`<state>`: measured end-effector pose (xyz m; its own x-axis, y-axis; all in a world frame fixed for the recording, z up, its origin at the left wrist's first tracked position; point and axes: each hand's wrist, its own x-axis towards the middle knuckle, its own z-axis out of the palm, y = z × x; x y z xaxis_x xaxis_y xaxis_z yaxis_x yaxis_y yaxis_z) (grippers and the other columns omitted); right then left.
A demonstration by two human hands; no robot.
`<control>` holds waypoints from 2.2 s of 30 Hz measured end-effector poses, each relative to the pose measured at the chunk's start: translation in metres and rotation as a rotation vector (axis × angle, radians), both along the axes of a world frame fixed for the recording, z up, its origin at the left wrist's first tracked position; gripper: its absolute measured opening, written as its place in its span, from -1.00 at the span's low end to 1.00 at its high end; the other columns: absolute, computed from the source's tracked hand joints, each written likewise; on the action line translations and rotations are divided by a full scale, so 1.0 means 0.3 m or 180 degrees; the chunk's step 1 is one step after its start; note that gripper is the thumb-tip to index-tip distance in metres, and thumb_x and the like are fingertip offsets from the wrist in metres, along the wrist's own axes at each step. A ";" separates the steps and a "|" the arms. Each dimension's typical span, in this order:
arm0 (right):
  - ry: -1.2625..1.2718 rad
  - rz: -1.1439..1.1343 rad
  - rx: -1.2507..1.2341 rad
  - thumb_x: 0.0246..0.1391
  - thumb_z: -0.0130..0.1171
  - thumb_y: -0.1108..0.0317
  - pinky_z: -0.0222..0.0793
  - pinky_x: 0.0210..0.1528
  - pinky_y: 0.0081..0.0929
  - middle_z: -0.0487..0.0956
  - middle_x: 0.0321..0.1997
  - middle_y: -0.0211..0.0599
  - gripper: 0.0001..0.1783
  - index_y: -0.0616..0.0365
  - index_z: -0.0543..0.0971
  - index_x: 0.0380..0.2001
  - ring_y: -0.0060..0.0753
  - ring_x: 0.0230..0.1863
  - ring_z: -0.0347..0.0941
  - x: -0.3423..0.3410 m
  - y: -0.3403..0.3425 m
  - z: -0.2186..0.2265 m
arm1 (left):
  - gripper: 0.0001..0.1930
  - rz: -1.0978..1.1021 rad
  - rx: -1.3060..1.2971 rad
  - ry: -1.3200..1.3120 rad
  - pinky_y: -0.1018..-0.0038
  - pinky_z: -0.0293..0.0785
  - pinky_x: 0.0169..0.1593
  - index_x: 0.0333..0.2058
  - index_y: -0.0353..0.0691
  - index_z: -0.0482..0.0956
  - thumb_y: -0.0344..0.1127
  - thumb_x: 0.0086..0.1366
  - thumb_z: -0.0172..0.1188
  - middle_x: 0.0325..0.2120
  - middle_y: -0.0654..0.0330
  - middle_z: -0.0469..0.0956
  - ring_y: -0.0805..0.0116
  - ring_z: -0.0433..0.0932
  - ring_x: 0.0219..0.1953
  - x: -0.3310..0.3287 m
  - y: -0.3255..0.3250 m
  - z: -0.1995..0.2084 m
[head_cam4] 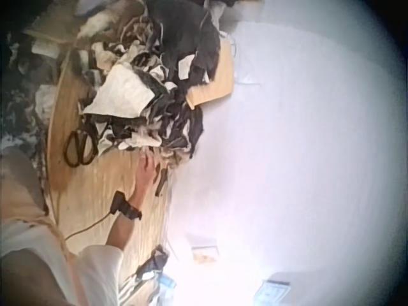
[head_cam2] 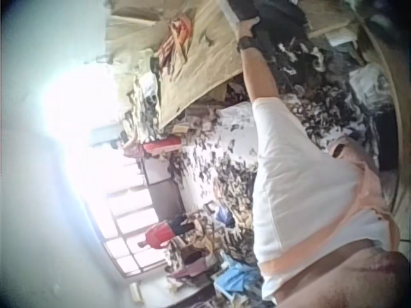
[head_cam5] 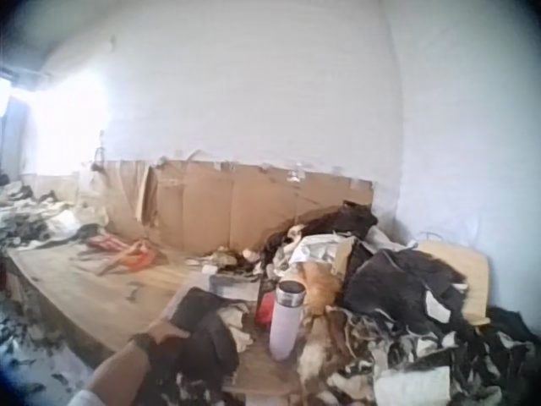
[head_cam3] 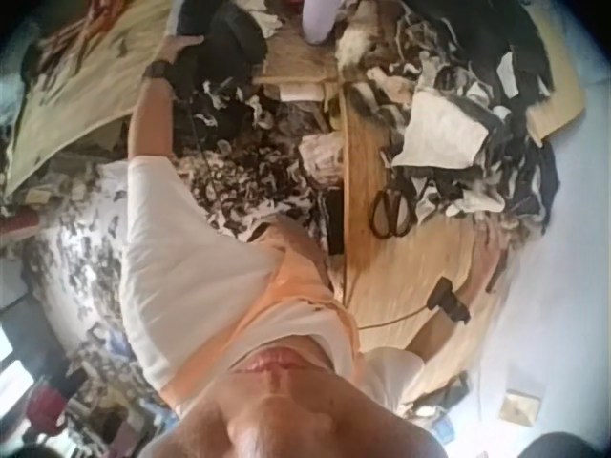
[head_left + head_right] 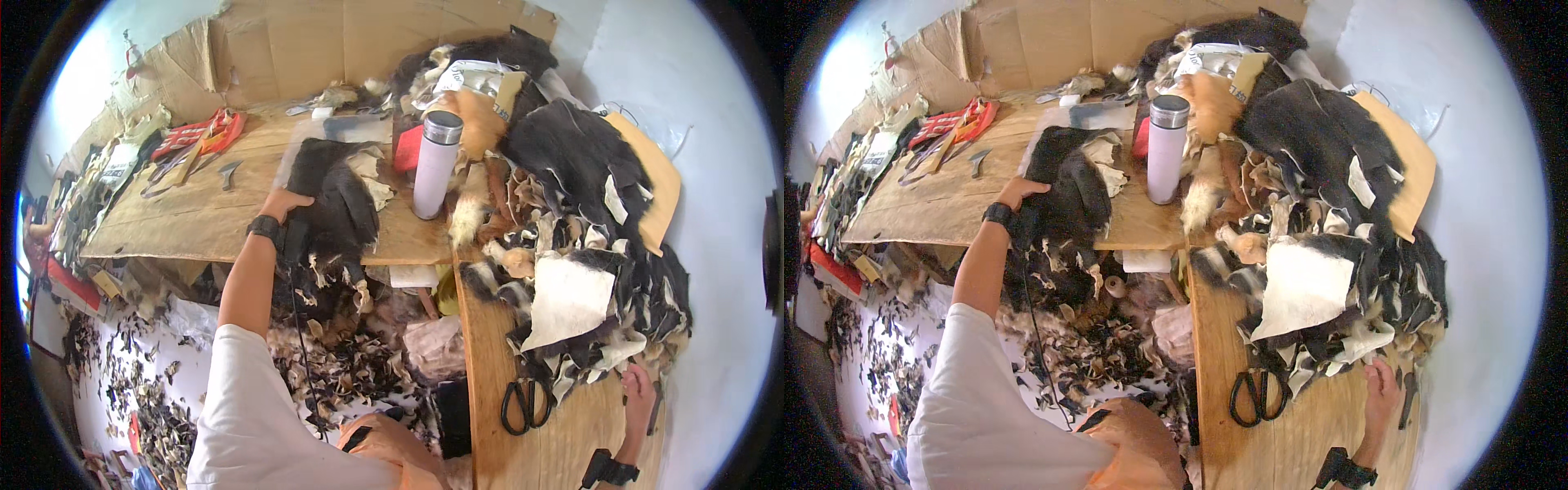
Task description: The recorder is cutting, measuring, and arranging fur hides and lining materials on a workshop table.
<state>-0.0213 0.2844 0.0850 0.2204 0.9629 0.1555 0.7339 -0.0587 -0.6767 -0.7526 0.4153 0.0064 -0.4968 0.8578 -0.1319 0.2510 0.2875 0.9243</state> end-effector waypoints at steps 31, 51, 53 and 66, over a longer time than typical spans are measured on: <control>0.0122 -0.1080 0.0075 0.05 0.00 0.28 0.35 -0.36 -0.39 0.55 -0.44 -0.08 -0.69 0.18 0.47 -0.15 -0.19 -0.42 0.49 0.389 -1.110 -0.010 | -0.61 -0.0903 0.2017 -0.0761 0.45 0.30 -0.05 -0.12 -0.45 0.42 -0.33 0.10 0.16 -0.16 0.05 0.44 0.32 0.40 -0.16 1.554 -0.764 0.414; -0.0621 -0.2962 0.0103 0.01 0.05 0.42 0.37 -0.31 -0.37 0.54 -0.40 -0.08 -0.76 0.22 0.46 -0.20 -0.13 -0.37 0.48 0.495 -1.916 -0.081 | -0.84 -0.6021 -0.0300 -0.0656 0.62 0.41 -0.35 -0.27 -0.30 0.52 -0.43 0.21 0.00 -0.39 0.28 0.47 0.56 0.43 -0.45 2.449 -1.240 0.142; -0.0864 -0.2770 0.0228 -0.03 0.07 0.45 0.34 -0.23 -0.33 0.52 -0.34 -0.07 -0.73 0.21 0.45 -0.19 -0.10 -0.28 0.45 0.443 -1.840 -0.066 | -0.84 -0.5748 0.0062 -0.0249 0.62 0.39 -0.37 -0.30 -0.28 0.54 -0.39 0.20 0.01 -0.48 0.33 0.48 0.58 0.42 -0.48 2.486 -1.096 0.134; -0.1519 -0.1855 -0.1580 -0.38 0.21 0.43 -0.22 0.19 0.12 0.01 0.26 0.04 -0.12 0.05 0.16 0.15 0.15 0.29 -0.16 0.271 -1.448 -0.152 | -0.56 -0.3598 0.0947 0.3447 0.18 0.34 -0.15 -0.32 -0.34 0.52 -0.03 -0.01 0.16 -0.33 -0.08 0.52 -0.03 0.45 -0.19 2.551 -0.333 -0.047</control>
